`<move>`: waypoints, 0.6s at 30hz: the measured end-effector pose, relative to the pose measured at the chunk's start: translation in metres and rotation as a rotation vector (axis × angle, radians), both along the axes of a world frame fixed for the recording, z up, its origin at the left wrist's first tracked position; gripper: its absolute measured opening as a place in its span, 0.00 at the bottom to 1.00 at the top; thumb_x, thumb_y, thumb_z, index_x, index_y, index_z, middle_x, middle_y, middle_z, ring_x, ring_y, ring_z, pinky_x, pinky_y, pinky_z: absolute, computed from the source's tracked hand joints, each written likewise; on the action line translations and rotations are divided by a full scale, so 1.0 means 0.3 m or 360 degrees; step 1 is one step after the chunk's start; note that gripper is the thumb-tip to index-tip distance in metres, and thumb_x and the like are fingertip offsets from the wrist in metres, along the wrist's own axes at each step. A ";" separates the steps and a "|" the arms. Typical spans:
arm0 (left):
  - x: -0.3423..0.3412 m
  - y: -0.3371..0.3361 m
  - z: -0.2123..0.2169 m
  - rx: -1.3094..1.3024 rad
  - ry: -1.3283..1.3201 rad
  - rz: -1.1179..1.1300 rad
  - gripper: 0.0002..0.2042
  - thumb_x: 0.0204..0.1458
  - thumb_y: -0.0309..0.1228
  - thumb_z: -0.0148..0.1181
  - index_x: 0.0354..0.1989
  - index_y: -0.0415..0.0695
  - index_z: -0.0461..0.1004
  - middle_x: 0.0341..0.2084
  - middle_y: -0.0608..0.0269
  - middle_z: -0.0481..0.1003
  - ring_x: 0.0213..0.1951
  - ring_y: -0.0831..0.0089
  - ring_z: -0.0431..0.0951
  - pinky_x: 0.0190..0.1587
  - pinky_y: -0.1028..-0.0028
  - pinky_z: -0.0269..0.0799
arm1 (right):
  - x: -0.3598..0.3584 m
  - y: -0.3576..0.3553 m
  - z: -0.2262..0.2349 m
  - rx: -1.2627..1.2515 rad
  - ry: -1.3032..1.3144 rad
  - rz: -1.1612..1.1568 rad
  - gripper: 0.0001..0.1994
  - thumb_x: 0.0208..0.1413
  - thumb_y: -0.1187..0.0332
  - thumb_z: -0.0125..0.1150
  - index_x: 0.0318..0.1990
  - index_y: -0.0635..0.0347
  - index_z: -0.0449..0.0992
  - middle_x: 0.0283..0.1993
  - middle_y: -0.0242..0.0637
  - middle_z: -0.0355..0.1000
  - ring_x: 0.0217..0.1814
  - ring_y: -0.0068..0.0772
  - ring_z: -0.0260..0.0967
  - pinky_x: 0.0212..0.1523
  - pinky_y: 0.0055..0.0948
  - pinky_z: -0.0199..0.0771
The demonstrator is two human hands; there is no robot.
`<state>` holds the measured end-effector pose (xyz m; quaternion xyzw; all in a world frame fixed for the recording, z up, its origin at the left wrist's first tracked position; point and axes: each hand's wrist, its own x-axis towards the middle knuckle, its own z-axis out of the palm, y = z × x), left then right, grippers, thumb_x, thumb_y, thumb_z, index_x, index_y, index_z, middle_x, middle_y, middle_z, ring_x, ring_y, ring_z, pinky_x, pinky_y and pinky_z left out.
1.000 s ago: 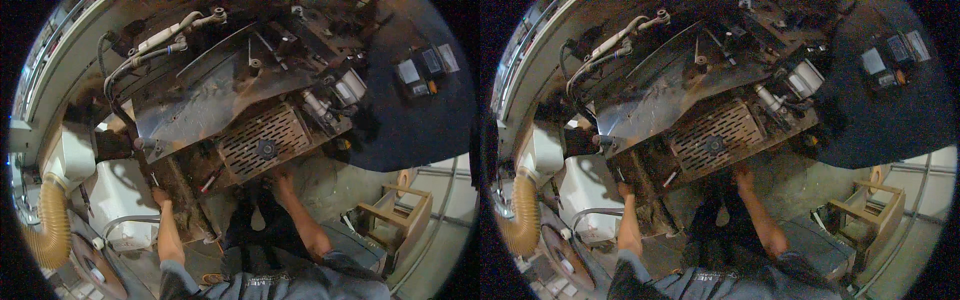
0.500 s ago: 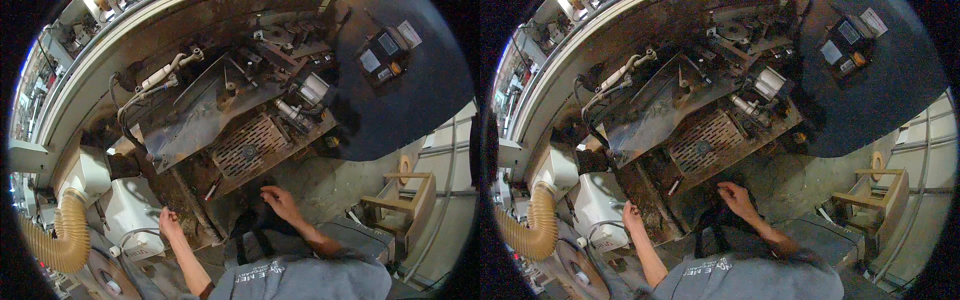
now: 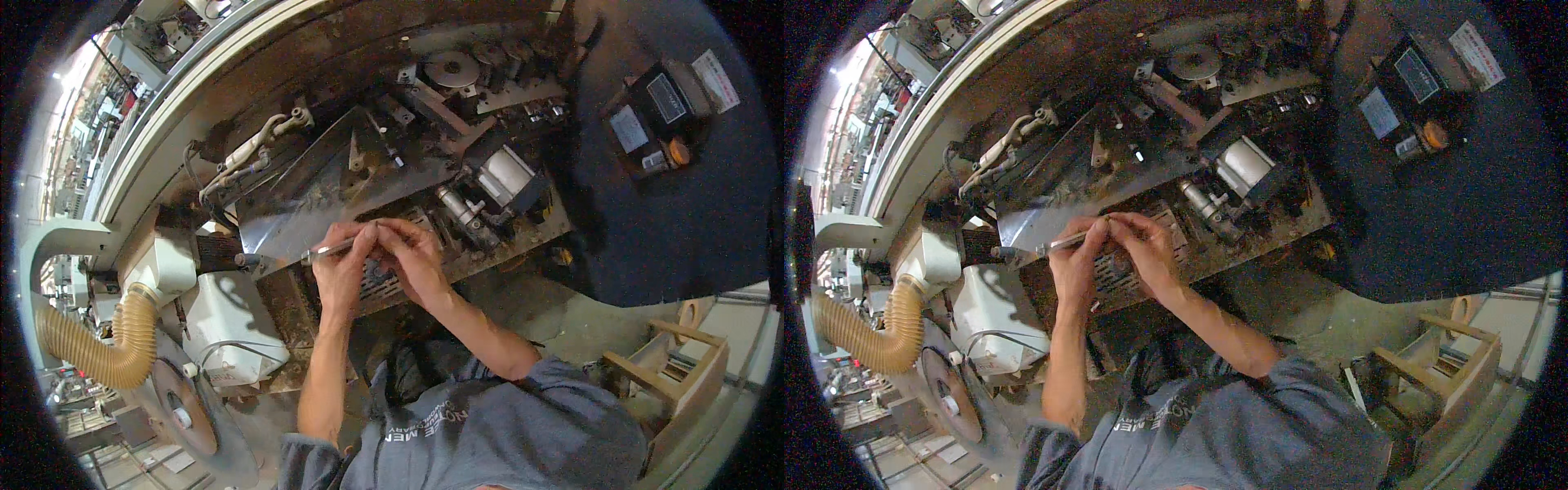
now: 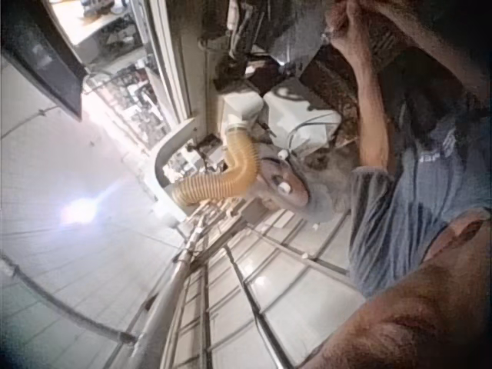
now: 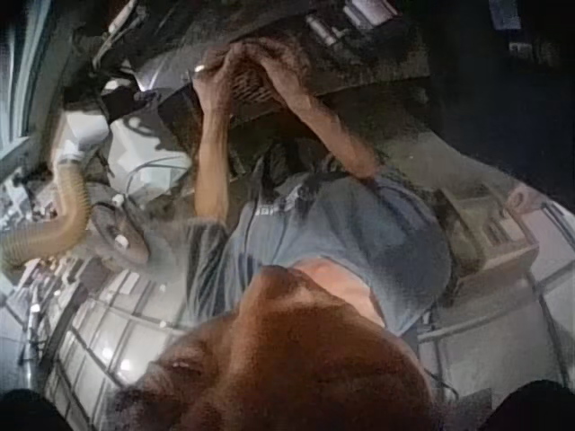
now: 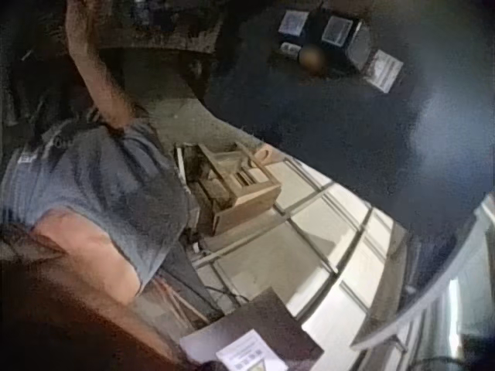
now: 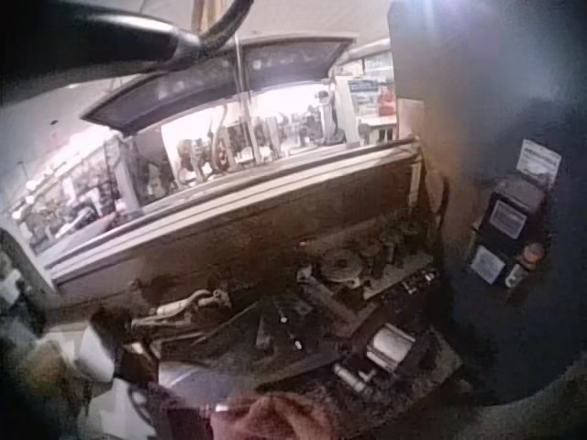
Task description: The person uses a screwdriver to adjust and tighten components inside a large industrial machine. They repeatedly insert and turn the tool on various parts, then lift a large metal cover to access the interior before continuing adjustments.
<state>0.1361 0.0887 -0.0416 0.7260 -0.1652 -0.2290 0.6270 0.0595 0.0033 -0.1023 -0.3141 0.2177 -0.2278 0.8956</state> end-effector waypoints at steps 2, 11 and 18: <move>0.015 -0.074 0.010 0.0044 0.0036 0.0039 0.11 0.56 0.33 0.65 0.39 0.36 0.80 0.27 0.68 0.76 0.26 0.81 0.72 0.30 0.79 0.68 | 0.018 -0.060 -0.017 0.0207 -0.0136 -0.0054 0.10 0.60 0.69 0.62 0.47 0.62 0.79 0.37 0.28 0.76 0.34 0.19 0.71 0.36 0.22 0.73; 0.152 -0.247 -0.005 0.0064 -0.0098 -0.0038 0.14 0.57 0.32 0.63 0.43 0.32 0.79 0.27 0.62 0.78 0.26 0.78 0.73 0.29 0.77 0.68 | 0.034 -0.193 -0.042 0.0403 -0.0098 -0.0090 0.14 0.62 0.71 0.59 0.54 0.63 0.73 0.43 0.37 0.77 0.42 0.25 0.75 0.38 0.23 0.75; 0.189 -0.335 0.038 0.0545 -0.0359 -0.0238 0.12 0.56 0.32 0.63 0.41 0.35 0.82 0.23 0.66 0.77 0.25 0.81 0.72 0.29 0.79 0.67 | -0.001 -0.159 -0.115 0.0275 -0.0092 0.0120 0.15 0.61 0.68 0.60 0.53 0.64 0.72 0.43 0.38 0.77 0.40 0.24 0.74 0.36 0.24 0.74</move>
